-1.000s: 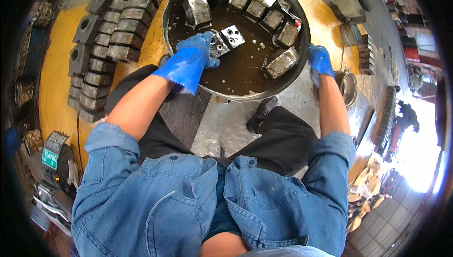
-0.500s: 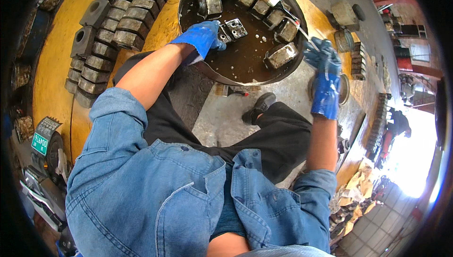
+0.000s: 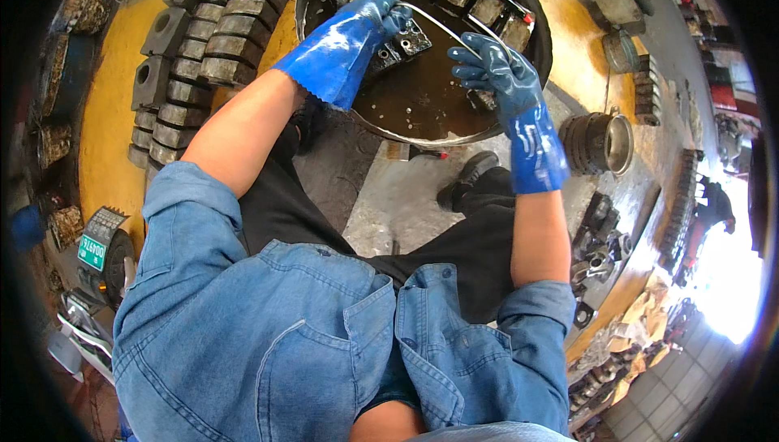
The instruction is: The person cleans several metal machine components in a basin of dark liquid. The person uses a small red-handled brush to scrub the surfaces of each metal block and a larger curved metal part while wearing blue gloves.
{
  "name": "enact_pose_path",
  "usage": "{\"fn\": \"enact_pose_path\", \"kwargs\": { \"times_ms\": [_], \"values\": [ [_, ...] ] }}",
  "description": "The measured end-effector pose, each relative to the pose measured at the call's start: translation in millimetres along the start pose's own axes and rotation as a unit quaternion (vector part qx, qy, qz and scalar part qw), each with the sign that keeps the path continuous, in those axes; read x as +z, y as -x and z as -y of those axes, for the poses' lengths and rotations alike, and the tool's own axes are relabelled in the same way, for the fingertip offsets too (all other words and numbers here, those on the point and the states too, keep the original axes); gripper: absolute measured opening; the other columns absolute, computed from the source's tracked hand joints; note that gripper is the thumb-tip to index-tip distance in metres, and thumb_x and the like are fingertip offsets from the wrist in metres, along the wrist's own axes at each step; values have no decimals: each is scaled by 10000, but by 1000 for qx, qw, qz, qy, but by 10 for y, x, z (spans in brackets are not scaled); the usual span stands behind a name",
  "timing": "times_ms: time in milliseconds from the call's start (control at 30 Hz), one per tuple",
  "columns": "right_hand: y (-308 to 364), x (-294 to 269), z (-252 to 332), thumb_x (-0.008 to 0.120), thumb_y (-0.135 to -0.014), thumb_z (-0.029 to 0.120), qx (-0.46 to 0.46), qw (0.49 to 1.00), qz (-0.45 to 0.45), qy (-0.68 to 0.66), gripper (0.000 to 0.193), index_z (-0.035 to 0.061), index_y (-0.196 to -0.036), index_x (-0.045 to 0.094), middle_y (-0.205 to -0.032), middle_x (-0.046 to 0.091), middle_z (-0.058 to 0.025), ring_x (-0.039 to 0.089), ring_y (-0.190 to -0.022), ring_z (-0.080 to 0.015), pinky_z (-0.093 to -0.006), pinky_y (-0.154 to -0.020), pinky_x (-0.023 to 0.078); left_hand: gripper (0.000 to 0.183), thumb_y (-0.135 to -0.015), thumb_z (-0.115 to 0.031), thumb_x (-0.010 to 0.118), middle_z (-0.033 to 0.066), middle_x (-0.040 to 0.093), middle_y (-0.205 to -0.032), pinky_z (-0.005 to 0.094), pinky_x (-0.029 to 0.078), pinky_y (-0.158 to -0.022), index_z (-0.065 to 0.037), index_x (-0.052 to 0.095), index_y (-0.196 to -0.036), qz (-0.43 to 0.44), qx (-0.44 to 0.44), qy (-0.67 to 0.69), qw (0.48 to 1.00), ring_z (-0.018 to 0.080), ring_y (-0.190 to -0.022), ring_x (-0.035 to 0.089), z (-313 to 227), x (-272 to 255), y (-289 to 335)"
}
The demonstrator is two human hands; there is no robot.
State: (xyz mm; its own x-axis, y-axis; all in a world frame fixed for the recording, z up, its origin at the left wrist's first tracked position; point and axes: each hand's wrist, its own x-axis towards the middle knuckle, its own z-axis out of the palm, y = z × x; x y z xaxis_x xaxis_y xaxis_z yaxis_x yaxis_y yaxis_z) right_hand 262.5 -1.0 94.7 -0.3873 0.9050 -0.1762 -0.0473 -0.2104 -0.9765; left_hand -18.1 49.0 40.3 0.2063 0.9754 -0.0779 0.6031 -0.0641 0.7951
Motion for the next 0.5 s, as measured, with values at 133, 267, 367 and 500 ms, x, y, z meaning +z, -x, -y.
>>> {"fn": "enact_pose_path", "kwargs": {
  "times_ms": [133,267,367,500],
  "values": [
    [-78,-205,-13,768,-886,537,56,992,99,62,754,62,-1442,580,-1245,724,-157,738,-1006,-204,-317,-841,596,242,-1023,-278,648,78,768,-893,344,542,-722,-92,757,-1132,-56,-5,-127,990,145,-759,658,-153,55,-65],
    [-48,-16,-73,700,-992,363,90,989,69,96,537,74,-1431,590,-1251,717,-159,732,-890,-181,-287,-777,597,239,-958,-301,664,143,752,-1016,456,578,-824,-188,745,-1153,-7,35,-150,988,351,-957,726,48,164,-181],
    [-25,97,66,621,-1039,212,133,975,77,159,377,39,-1373,628,-1150,750,-146,706,-806,-157,-278,-725,583,289,-962,-344,667,112,761,-1076,438,579,-896,-192,733,-1199,-5,134,-222,966,327,-1022,722,-300,144,54],
    [-74,8,-53,594,-1023,136,192,948,-47,250,320,49,-1322,670,-1038,775,-145,729,-874,-161,-295,-707,586,583,-889,-461,746,197,703,-1246,435,542,-985,-102,641,-1335,-37,63,-284,956,362,-1163,676,-276,23,150]
  ]
}}
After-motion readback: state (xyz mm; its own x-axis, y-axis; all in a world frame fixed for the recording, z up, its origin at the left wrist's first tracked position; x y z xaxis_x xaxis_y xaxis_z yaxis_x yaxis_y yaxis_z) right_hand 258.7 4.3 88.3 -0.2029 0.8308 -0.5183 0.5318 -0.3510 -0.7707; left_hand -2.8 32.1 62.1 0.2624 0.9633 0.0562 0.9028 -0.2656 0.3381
